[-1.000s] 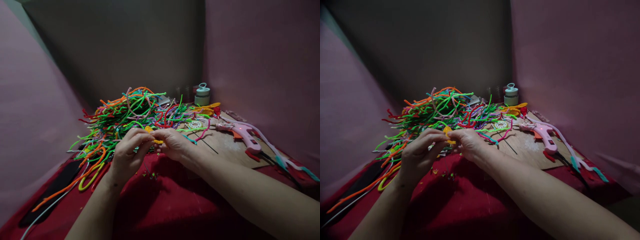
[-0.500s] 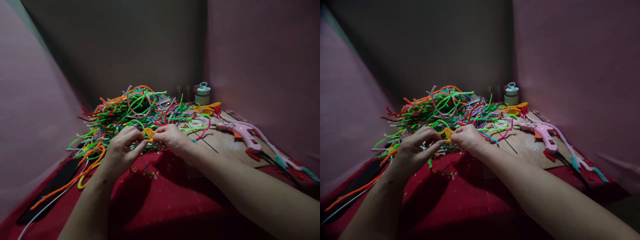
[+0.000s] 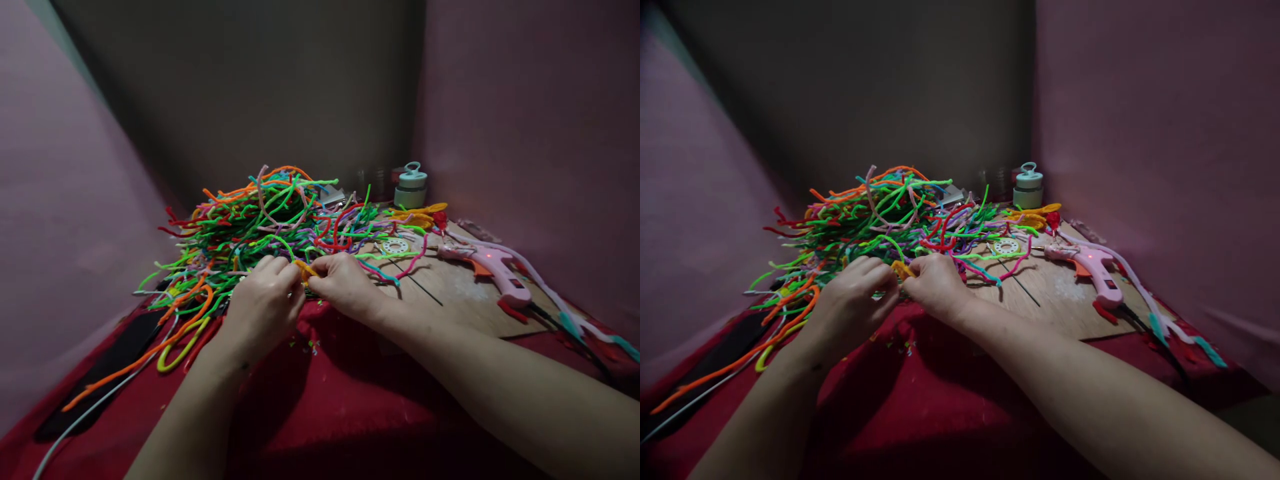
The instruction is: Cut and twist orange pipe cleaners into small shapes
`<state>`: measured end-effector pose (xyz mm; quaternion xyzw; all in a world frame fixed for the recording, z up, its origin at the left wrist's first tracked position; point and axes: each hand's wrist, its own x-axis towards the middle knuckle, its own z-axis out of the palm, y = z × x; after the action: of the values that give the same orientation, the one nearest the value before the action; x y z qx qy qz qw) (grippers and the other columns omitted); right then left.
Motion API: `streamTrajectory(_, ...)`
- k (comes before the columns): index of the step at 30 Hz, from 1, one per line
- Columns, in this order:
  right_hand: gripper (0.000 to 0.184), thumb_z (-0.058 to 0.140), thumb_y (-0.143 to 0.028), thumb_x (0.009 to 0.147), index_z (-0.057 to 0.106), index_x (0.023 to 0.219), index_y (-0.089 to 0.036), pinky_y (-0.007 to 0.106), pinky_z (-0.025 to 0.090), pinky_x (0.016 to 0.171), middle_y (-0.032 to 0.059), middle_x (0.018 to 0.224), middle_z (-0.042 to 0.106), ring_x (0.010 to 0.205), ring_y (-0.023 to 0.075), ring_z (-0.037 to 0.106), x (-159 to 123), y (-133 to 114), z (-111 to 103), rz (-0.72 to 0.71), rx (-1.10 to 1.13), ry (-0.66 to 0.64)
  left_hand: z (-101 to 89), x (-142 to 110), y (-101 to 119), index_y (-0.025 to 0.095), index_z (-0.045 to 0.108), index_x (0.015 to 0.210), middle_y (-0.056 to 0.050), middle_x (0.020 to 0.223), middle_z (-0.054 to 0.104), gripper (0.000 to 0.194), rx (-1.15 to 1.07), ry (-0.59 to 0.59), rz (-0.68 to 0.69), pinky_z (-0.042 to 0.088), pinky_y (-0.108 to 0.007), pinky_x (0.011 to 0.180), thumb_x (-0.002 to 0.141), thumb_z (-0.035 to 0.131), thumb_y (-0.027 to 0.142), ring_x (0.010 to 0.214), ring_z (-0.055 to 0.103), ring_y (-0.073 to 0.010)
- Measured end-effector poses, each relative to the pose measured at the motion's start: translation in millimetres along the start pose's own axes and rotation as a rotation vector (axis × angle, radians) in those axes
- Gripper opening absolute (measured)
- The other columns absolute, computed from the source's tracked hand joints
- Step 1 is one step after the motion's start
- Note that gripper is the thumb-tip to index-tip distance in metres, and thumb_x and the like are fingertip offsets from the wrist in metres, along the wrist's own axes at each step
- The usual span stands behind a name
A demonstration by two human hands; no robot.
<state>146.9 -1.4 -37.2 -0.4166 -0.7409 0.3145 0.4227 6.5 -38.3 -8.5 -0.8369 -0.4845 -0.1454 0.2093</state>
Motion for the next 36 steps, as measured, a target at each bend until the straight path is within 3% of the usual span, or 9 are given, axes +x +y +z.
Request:
streamTrajectory(5, 0.014, 0.048, -0.013, 0.061, 0.044, 0.048, -0.014, 0.021, 0.021, 0.047, -0.0055, 0.048, 0.033, 0.050, 0.0059, 0.030, -1, -1, 1, -0.012, 0.035, -0.010, 8.2, -1, 3, 0.017, 0.052, 0.072, -0.006, 0.074, 0.053, 0.016, 0.134, 0.011, 0.003, 0.039, -0.031, 0.064, 0.083, 0.042, 0.023, 0.075, 0.047, -0.0200)
streamTrajectory(9, 0.011, 0.051, -0.016, 0.058, 0.047, 0.049, -0.015, 0.021, 0.023, 0.044, -0.0058, 0.044, 0.036, 0.045, 0.0060, 0.033, 2, 2, -2, 0.156, 0.305, -0.091, 9.6, 0, 4, 0.016, 0.055, 0.074, -0.007, 0.075, 0.053, 0.017, 0.070, 0.045, 0.066, 0.039, -0.032, 0.065, 0.084, 0.041, 0.018, 0.072, 0.046, -0.0192)
streamTrajectory(14, 0.005, 0.053, -0.011, 0.053, 0.050, 0.052, -0.015, 0.021, 0.031, 0.039, -0.0056, 0.041, 0.043, 0.036, 0.0067, 0.036, 5, 6, -2, 0.330, 0.667, -0.147, 1.3, 1, -3, 0.017, 0.058, 0.085, -0.005, 0.088, 0.054, 0.010, -0.381, 0.130, 0.033, 0.042, -0.028, 0.071, 0.081, 0.049, 0.019, 0.082, 0.051, -0.0155)
streamTrajectory(19, 0.009, 0.056, -0.010, 0.054, 0.049, 0.052, -0.015, 0.021, 0.031, 0.037, -0.0058, 0.042, 0.043, 0.035, 0.0060, 0.036, 6, 9, -2, 0.302, 0.730, -0.124, -2.9, 2, -14, 0.017, 0.056, 0.075, -0.002, 0.079, 0.054, 0.006, -0.742, 0.164, -0.154, 0.044, -0.024, 0.065, 0.076, 0.056, 0.023, 0.074, 0.053, -0.0128)
streamTrajectory(23, 0.009, 0.055, -0.009, 0.056, 0.050, 0.052, -0.015, 0.021, 0.032, 0.036, -0.0052, 0.043, 0.045, 0.035, 0.0059, 0.037, 5, 9, -2, 0.282, 0.730, -0.160, 0.5, 3, -11, 0.017, 0.056, 0.072, -0.002, 0.081, 0.054, 0.006, -0.641, 0.148, -0.085, 0.044, -0.024, 0.069, 0.076, 0.055, 0.019, 0.076, 0.053, -0.0124)
streamTrajectory(27, 0.007, 0.055, -0.009, 0.059, 0.052, 0.056, -0.014, 0.020, 0.031, 0.036, -0.0044, 0.044, 0.048, 0.036, 0.0059, 0.039, 5, 5, -6, 0.286, 0.759, -0.165, 4.6, 4, 0, 0.017, 0.056, 0.071, -0.003, 0.083, 0.052, 0.006, -0.460, 0.221, -0.037, 0.044, -0.025, 0.068, 0.077, 0.053, 0.017, 0.077, 0.052, -0.0125)
streamTrajectory(29, 0.006, 0.057, -0.011, 0.060, 0.053, 0.057, -0.014, 0.020, 0.033, 0.037, -0.0039, 0.044, 0.049, 0.037, 0.0061, 0.040, 6, 4, -8, 0.292, 0.780, -0.191, 6.4, 4, 4, 0.018, 0.055, 0.078, -0.003, 0.085, 0.051, 0.003, -0.545, 0.277, -0.084, 0.045, -0.025, 0.067, 0.075, 0.055, 0.017, 0.075, 0.053, -0.0119)
streamTrajectory(32, 0.005, 0.058, -0.011, 0.062, 0.054, 0.060, -0.012, 0.020, 0.034, 0.036, -0.0025, 0.047, 0.052, 0.037, 0.0064, 0.042, 8, 5, -12, 0.351, 0.905, -0.280, 7.8, 4, 4, 0.020, 0.049, 0.097, -0.002, 0.092, 0.052, 0.027, -0.900, 0.329, -0.229, 0.048, -0.025, 0.066, 0.072, 0.060, 0.017, 0.072, 0.055, -0.0102)
streamTrajectory(36, 0.004, 0.054, -0.009, 0.065, 0.052, 0.063, -0.012, 0.016, 0.030, 0.035, -0.0023, 0.048, 0.051, 0.037, 0.0052, 0.042, 8, 4, -15, 0.477, 1.157, -0.384, 7.1, 5, -2, 0.018, 0.048, 0.099, 0.001, 0.078, 0.055, 0.031, -1.222, 0.273, -0.453, 0.047, -0.022, 0.057, 0.072, 0.061, 0.022, 0.060, 0.055, -0.0082)
